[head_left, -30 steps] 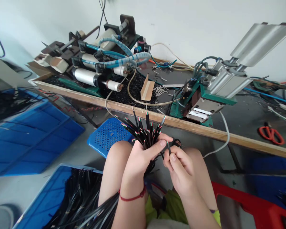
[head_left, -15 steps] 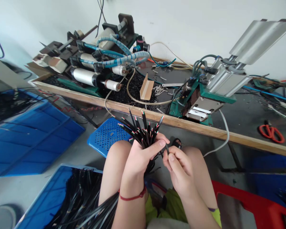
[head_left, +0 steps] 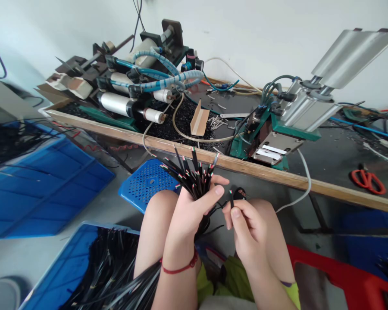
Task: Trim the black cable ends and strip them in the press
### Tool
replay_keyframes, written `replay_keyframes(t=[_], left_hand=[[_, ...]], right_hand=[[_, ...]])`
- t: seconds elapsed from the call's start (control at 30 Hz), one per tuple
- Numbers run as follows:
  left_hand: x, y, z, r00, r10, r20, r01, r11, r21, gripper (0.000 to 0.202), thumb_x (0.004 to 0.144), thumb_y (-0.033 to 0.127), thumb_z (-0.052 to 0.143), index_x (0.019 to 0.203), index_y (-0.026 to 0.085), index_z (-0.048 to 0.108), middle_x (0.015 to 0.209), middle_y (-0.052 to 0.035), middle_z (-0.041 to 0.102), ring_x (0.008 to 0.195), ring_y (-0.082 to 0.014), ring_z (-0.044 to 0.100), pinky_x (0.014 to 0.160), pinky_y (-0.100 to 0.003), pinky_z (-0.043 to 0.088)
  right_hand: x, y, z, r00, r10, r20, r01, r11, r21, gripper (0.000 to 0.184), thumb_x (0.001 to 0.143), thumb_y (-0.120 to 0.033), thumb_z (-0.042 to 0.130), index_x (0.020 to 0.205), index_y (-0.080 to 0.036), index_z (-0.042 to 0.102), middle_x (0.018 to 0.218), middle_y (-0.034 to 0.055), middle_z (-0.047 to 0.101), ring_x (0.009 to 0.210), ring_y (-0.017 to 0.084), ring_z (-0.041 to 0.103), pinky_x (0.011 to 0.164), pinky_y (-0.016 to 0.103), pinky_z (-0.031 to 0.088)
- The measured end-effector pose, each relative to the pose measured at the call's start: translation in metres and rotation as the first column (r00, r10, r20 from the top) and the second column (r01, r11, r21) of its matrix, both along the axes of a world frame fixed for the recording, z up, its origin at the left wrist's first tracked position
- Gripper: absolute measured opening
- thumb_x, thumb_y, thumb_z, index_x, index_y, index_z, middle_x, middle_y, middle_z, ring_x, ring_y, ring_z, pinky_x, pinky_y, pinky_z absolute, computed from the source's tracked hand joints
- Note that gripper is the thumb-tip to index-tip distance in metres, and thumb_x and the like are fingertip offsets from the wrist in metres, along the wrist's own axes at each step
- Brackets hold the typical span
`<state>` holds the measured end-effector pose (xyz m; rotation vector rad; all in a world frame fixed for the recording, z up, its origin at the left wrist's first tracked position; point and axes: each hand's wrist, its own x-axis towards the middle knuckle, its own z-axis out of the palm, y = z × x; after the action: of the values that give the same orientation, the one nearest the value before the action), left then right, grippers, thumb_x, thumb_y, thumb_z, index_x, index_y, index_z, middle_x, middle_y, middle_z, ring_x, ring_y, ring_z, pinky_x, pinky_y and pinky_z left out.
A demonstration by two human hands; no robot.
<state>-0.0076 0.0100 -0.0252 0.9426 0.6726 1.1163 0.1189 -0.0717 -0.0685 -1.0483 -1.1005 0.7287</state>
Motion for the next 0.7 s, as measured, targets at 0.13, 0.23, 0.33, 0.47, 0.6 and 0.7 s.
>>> replay_keyframes(t=[0.13, 0.23, 0.33, 0.47, 0.6, 0.7], left_hand=[[0.001, -0.001, 0.004, 0.985, -0.175, 0.006, 0.175, 0.985, -0.010, 0.029, 0.085, 0.042, 0.101, 0.089, 0.018, 0.086, 0.058, 0.0004, 0.069, 0.048, -0.0146, 0.065, 0.051, -0.026, 0.053], [0.002, -0.001, 0.006, 0.987, -0.163, -0.010, 0.163, 0.986, -0.027, 0.025, 0.085, 0.037, 0.100, 0.085, 0.018, 0.083, 0.056, 0.0005, 0.069, 0.046, -0.0174, 0.068, 0.047, -0.026, 0.052], [0.002, -0.001, 0.004, 0.993, -0.104, -0.057, 0.104, 0.995, -0.006, 0.015, 0.087, 0.027, 0.094, 0.082, 0.019, 0.084, 0.059, 0.0006, 0.071, 0.046, -0.0154, 0.067, 0.047, -0.025, 0.051], [0.003, -0.001, 0.000, 0.994, -0.001, -0.105, 0.005, 0.999, 0.039, 0.015, 0.086, 0.023, 0.090, 0.074, 0.019, 0.083, 0.052, 0.0031, 0.064, 0.046, -0.0103, 0.058, 0.052, -0.023, 0.051], [0.007, 0.002, -0.003, 0.988, 0.112, -0.104, -0.111, 0.994, 0.015, 0.013, 0.085, 0.024, 0.087, 0.073, 0.018, 0.084, 0.046, 0.0079, 0.047, 0.042, -0.0068, 0.039, 0.046, -0.022, 0.040], [0.007, 0.005, -0.004, 0.975, 0.211, -0.067, -0.212, 0.977, -0.009, 0.015, 0.087, 0.027, 0.084, 0.075, 0.018, 0.084, 0.047, 0.0086, 0.042, 0.042, -0.0062, 0.033, 0.043, -0.022, 0.026]], right_hand=[[-0.001, 0.001, 0.004, 0.995, -0.032, 0.090, 0.029, 0.999, 0.037, 0.030, 0.119, -0.034, 0.065, 0.093, -0.022, 0.075, 0.066, -0.0039, 0.063, 0.056, 0.010, 0.055, 0.053, 0.021, 0.042], [-0.003, 0.000, 0.001, 0.993, -0.046, 0.108, 0.043, 0.999, 0.030, 0.028, 0.117, -0.032, 0.065, 0.094, -0.022, 0.075, 0.064, -0.0038, 0.061, 0.055, 0.011, 0.054, 0.053, 0.021, 0.043], [-0.004, 0.000, -0.001, 0.988, -0.075, 0.135, 0.074, 0.997, 0.016, 0.025, 0.117, -0.029, 0.065, 0.096, -0.022, 0.077, 0.064, -0.0033, 0.062, 0.054, 0.012, 0.056, 0.053, 0.022, 0.045], [-0.006, 0.001, -0.001, 0.967, -0.128, 0.221, 0.119, 0.991, 0.055, 0.022, 0.115, -0.024, 0.064, 0.100, -0.022, 0.080, 0.066, -0.0026, 0.066, 0.053, 0.012, 0.058, 0.053, 0.022, 0.047], [-0.009, 0.003, 0.001, 0.970, -0.137, 0.203, 0.128, 0.990, 0.060, 0.023, 0.115, -0.026, 0.065, 0.101, -0.022, 0.082, 0.066, -0.0026, 0.067, 0.054, 0.012, 0.061, 0.054, 0.022, 0.049], [-0.011, 0.002, 0.000, 0.986, -0.127, 0.106, 0.126, 0.992, 0.012, 0.027, 0.118, -0.033, 0.065, 0.100, -0.022, 0.082, 0.065, -0.0025, 0.066, 0.055, 0.012, 0.062, 0.056, 0.022, 0.050]])
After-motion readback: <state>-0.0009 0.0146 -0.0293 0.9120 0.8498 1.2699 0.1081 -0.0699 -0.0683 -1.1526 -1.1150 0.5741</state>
